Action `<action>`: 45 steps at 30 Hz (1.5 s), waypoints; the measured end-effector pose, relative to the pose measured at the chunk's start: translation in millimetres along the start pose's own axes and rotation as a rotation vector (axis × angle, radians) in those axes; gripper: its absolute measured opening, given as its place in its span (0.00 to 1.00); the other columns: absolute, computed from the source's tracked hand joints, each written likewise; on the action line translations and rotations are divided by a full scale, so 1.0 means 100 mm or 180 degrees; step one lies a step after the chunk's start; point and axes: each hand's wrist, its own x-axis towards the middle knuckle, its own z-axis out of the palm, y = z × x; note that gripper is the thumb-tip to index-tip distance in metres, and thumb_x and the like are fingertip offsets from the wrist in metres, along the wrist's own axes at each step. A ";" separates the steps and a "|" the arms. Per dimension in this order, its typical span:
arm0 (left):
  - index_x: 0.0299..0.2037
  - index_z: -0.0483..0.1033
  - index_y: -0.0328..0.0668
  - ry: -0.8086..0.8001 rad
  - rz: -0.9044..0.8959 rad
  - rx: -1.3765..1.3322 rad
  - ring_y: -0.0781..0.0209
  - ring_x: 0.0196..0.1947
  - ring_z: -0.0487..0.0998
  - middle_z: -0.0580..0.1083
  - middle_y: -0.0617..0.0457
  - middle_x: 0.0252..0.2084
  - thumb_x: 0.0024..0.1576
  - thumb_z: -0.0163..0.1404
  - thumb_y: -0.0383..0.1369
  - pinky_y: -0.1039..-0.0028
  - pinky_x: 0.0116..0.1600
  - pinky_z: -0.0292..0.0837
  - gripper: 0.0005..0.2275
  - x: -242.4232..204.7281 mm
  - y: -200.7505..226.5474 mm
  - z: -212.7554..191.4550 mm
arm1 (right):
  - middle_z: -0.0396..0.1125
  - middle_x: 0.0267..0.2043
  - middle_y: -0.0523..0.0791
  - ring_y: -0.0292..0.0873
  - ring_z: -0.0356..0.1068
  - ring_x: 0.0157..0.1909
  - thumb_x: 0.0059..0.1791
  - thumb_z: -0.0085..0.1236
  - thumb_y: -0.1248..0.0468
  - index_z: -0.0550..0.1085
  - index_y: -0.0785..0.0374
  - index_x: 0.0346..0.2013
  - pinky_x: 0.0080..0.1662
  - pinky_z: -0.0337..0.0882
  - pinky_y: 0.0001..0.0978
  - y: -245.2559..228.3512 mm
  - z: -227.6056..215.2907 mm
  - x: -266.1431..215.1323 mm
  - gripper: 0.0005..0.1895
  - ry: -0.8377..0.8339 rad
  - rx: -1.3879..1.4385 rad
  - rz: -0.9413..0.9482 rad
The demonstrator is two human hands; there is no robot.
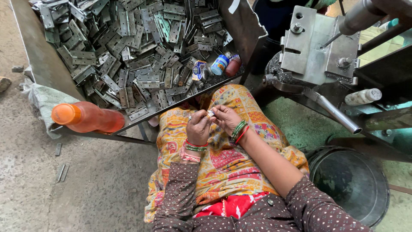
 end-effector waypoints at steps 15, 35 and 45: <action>0.40 0.80 0.38 -0.0122 0.0459 0.0218 0.51 0.43 0.78 0.74 0.53 0.47 0.52 0.63 0.27 0.66 0.44 0.75 0.08 -0.01 -0.09 -0.03 | 0.72 0.41 0.41 0.34 0.72 0.40 0.55 0.55 0.63 0.74 0.61 0.43 0.47 0.75 0.29 -0.18 0.15 -0.13 0.05 -0.0182 0.0512 0.0343; 0.45 0.80 0.42 -0.0479 0.0972 0.0922 0.54 0.50 0.74 0.73 0.54 0.51 0.52 0.58 0.28 0.63 0.53 0.71 0.10 0.03 -0.11 -0.05 | 0.72 0.42 0.42 0.38 0.73 0.45 0.55 0.57 0.68 0.73 0.61 0.44 0.49 0.75 0.33 -0.11 -0.09 -0.02 0.04 -0.0014 0.0449 0.0337; 0.41 0.80 0.47 -0.0426 0.0478 0.0802 0.53 0.47 0.74 0.73 0.57 0.48 0.54 0.59 0.31 0.63 0.49 0.71 0.07 0.09 -0.17 -0.05 | 0.72 0.43 0.41 0.39 0.72 0.46 0.51 0.62 0.62 0.73 0.58 0.47 0.48 0.73 0.34 -0.44 0.35 0.14 0.11 0.0691 -0.2376 -0.0995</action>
